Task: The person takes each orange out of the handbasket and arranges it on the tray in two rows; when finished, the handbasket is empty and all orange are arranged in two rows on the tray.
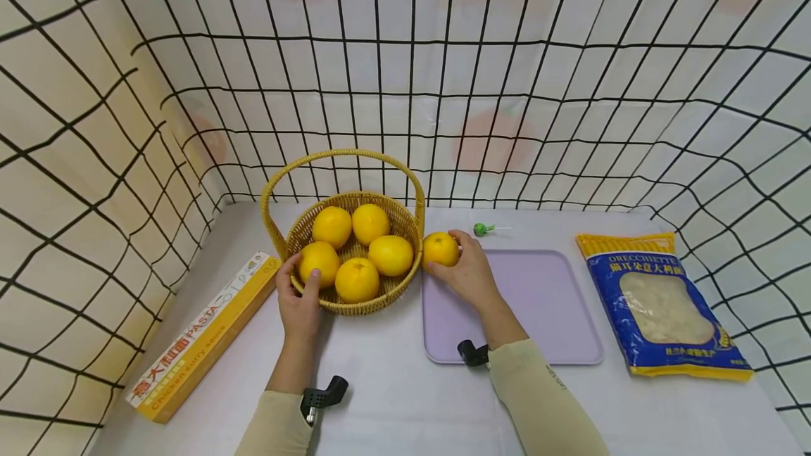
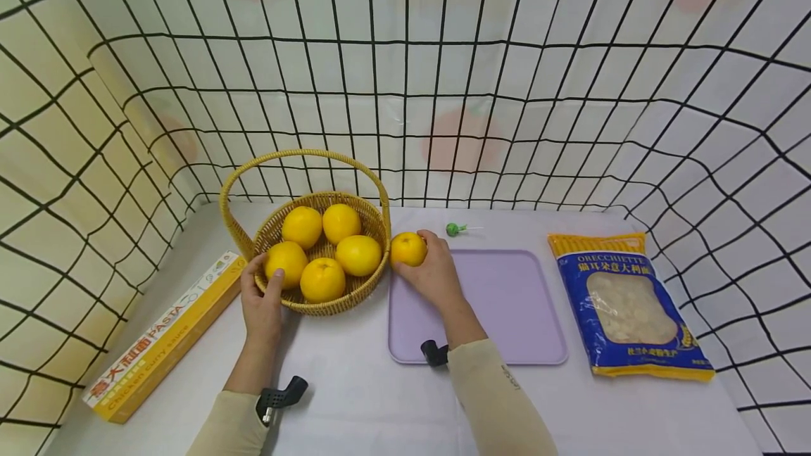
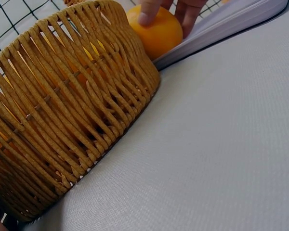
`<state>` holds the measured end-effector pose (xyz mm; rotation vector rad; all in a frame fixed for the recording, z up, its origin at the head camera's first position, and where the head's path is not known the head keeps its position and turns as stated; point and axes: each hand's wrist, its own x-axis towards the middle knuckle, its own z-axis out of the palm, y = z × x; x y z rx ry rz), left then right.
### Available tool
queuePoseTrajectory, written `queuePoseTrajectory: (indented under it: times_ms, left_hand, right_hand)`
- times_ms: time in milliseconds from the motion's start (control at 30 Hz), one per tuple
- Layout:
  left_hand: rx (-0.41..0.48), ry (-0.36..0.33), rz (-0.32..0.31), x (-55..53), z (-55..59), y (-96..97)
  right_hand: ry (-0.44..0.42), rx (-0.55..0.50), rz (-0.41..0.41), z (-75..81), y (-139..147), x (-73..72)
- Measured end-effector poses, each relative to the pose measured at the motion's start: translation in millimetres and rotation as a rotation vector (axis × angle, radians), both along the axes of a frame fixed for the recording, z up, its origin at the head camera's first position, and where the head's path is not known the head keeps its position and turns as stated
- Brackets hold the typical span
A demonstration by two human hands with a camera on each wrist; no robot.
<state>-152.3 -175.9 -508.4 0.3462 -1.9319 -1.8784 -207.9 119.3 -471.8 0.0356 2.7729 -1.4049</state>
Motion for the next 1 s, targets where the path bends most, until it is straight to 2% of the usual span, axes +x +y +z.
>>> queuePoseTrajectory:
  times_ms: [367, 700, 833, 1000]
  left_hand:
    - [-0.004, 0.009, -0.002, -0.1, -1.1, 0.2]
    - [-0.01, 0.001, -0.003, -1.0, -2.4, -0.1]
    - [-0.012, 0.001, -0.003, -0.6, -1.8, -0.3]
    - [-0.005, 0.008, -0.005, -0.5, -2.1, -0.7]
  right_hand:
    - [-0.021, 0.008, -0.004, 3.8, 0.6, 2.3]
    - [-0.016, -0.03, -0.008, 9.2, 3.6, 3.7]
    - [0.005, -0.028, -0.007, 17.2, 5.6, 6.8]
    - [0.077, -0.05, -0.002, 28.0, 6.3, 10.8]
